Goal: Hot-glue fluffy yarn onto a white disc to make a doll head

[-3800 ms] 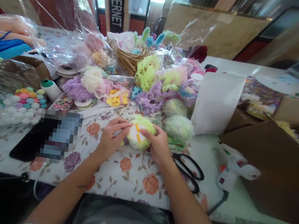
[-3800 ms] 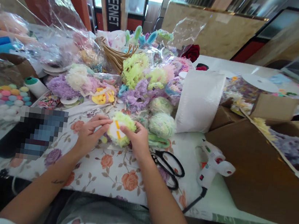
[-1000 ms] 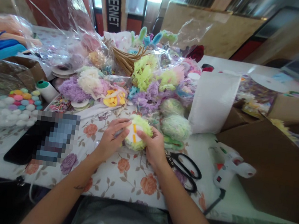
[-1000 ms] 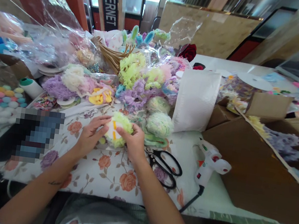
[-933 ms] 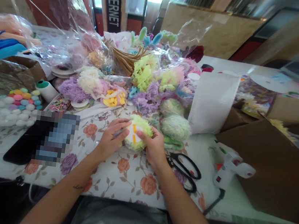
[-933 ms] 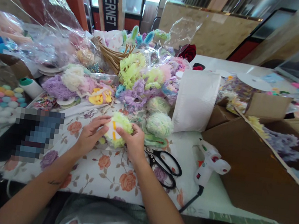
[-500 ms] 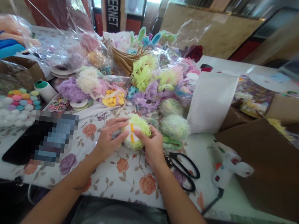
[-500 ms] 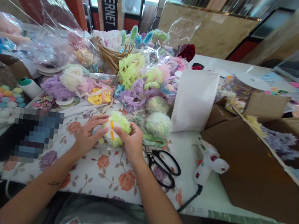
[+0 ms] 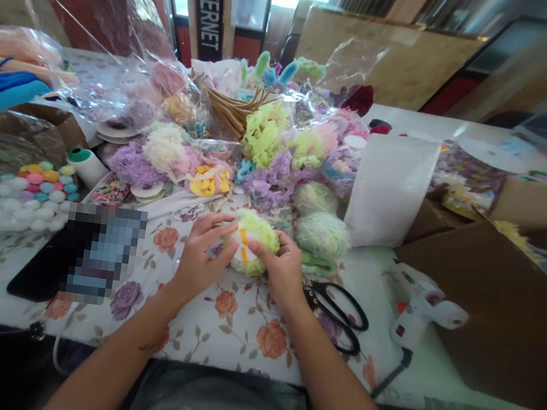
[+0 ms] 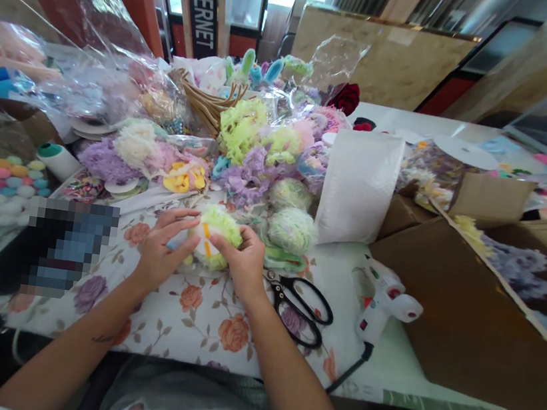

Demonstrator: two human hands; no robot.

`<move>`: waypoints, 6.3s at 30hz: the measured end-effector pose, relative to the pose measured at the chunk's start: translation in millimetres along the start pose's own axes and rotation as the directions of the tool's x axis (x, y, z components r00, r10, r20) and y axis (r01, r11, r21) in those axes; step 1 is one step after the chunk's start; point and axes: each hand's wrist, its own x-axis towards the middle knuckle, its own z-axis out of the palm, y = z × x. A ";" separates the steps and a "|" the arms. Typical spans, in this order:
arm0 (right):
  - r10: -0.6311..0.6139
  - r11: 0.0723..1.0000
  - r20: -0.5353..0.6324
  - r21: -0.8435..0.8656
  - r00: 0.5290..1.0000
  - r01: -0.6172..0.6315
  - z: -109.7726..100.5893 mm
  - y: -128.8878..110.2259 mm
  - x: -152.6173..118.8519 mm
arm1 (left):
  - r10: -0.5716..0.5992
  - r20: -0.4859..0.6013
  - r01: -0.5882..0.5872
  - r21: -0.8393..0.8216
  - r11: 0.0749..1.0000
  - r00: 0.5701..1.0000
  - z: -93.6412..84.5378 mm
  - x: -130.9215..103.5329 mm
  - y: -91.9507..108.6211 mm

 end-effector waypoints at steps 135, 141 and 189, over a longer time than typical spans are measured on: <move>0.089 0.975 0.000 0.204 0.996 -0.087 1.3 -2.7 2.3 | -0.122 -0.053 0.116 -0.112 0.987 0.991 5.8 -8.0 -2.8; 0.069 0.987 0.086 0.141 0.994 -0.081 3.6 -3.7 -2.2 | 0.189 0.283 -0.209 0.040 0.977 0.940 15.0 -14.9 2.8; 0.161 0.961 0.212 0.190 0.964 -0.202 7.5 4.2 -5.6 | 0.308 0.111 -0.314 0.037 0.949 0.945 5.0 -10.0 1.0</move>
